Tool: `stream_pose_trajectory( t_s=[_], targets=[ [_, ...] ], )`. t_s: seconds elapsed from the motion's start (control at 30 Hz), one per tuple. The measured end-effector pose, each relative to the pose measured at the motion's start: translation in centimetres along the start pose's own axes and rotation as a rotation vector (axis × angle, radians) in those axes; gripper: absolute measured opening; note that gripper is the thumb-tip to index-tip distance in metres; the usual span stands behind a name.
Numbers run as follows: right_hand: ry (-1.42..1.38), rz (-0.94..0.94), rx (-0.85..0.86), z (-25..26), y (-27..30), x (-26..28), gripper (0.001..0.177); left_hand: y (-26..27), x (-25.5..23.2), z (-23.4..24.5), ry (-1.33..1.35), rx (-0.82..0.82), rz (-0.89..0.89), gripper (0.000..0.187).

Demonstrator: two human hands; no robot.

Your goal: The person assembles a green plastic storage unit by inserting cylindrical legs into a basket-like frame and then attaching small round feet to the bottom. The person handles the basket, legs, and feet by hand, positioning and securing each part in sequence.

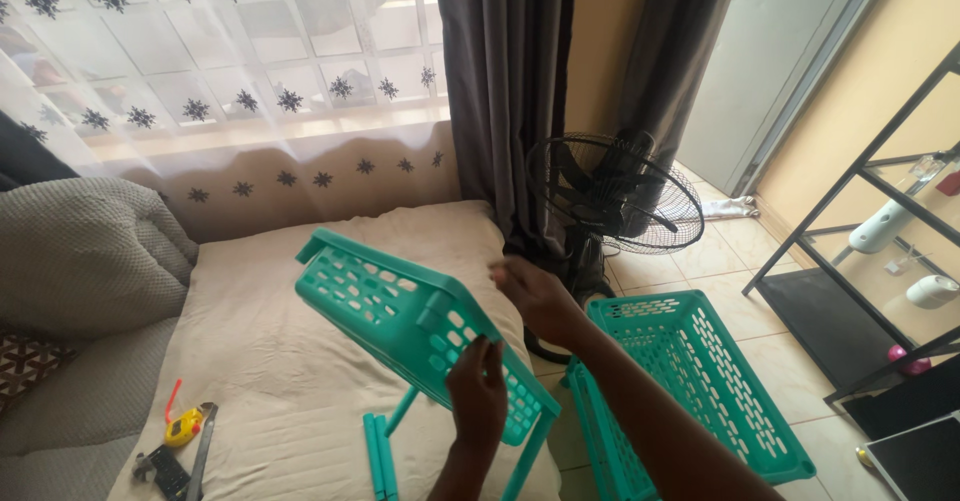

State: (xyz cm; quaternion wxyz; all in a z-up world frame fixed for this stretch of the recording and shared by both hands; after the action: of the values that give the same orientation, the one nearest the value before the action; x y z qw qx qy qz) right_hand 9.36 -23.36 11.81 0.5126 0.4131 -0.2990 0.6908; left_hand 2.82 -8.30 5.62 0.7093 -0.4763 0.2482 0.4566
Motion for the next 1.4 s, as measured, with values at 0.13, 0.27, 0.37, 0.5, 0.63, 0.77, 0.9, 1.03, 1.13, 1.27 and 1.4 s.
stream_pose_trajectory(
  t_s=[0.13, 0.27, 0.37, 0.5, 0.63, 0.77, 0.9, 1.03, 1.13, 1.27, 1.4],
  targets=[
    [-0.183, 0.101, -0.021, -0.2, -1.2, 4.2, 0.062, 0.7, -0.5, -1.6, -0.050, 0.047, -0.046, 0.016],
    [-0.145, 0.113, -0.023, -0.4, -2.3, 5.8, 0.062, 1.6, -0.6, -3.0, -0.078, 0.117, -0.070, 0.014],
    [-0.037, 0.010, -0.013, -0.8, -2.9, 5.5, 0.060, 2.5, 0.1, -4.7, -0.094, 0.207, -0.008, 0.015],
    [0.158, -0.154, -0.026, -0.6, -3.5, 4.5, 0.063, 3.6, 0.7, -6.2, -0.078, 0.222, -0.065, 0.016],
    [0.342, -0.364, 0.052, -0.9, -3.8, 3.2, 0.062, 4.6, 0.7, -7.8, -0.140, 0.281, -0.090, 0.017],
    [0.465, -0.458, -0.001, -1.5, -3.0, 3.1, 0.055, 5.2, 0.4, -8.9, -0.109, 0.345, -0.035, 0.020],
    [0.434, -0.475, -0.024, -1.7, -1.7, 3.3, 0.055, 5.1, 0.5, -10.1, -0.070, 0.415, 0.105, 0.022],
    [0.463, -0.517, -0.013, -1.9, -1.1, 2.8, 0.054, 5.2, -0.3, -10.0, 0.059, 0.450, 0.086, 0.023],
    [0.467, -0.540, -0.038, -1.5, -0.9, 1.6, 0.055, 5.4, -1.4, -9.5, 0.159, 0.528, 0.051, 0.033],
    [0.490, -0.514, -0.095, -0.8, -0.4, -0.7, 0.061, 6.0, -1.4, -8.5, 0.221, 0.707, 0.178, 0.025],
    [0.436, -0.471, -0.104, -0.1, -0.6, -3.2, 0.071, 6.5, -1.4, -6.7, 0.166, 0.678, 0.073, 0.011]
  ],
)
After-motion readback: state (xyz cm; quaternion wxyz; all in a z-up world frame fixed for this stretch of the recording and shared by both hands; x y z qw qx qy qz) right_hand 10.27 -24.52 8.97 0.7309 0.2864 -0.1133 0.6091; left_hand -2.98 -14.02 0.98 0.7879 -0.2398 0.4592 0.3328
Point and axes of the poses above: each hand's wrist, its own y-axis away from the middle knuckle, its own z-axis out of the back of the hand, x = y × z, the point moved 5 cm from there along -y, towards the middle knuckle, and after that the axes turned 14 degrees about x, right-handed, at the moved point
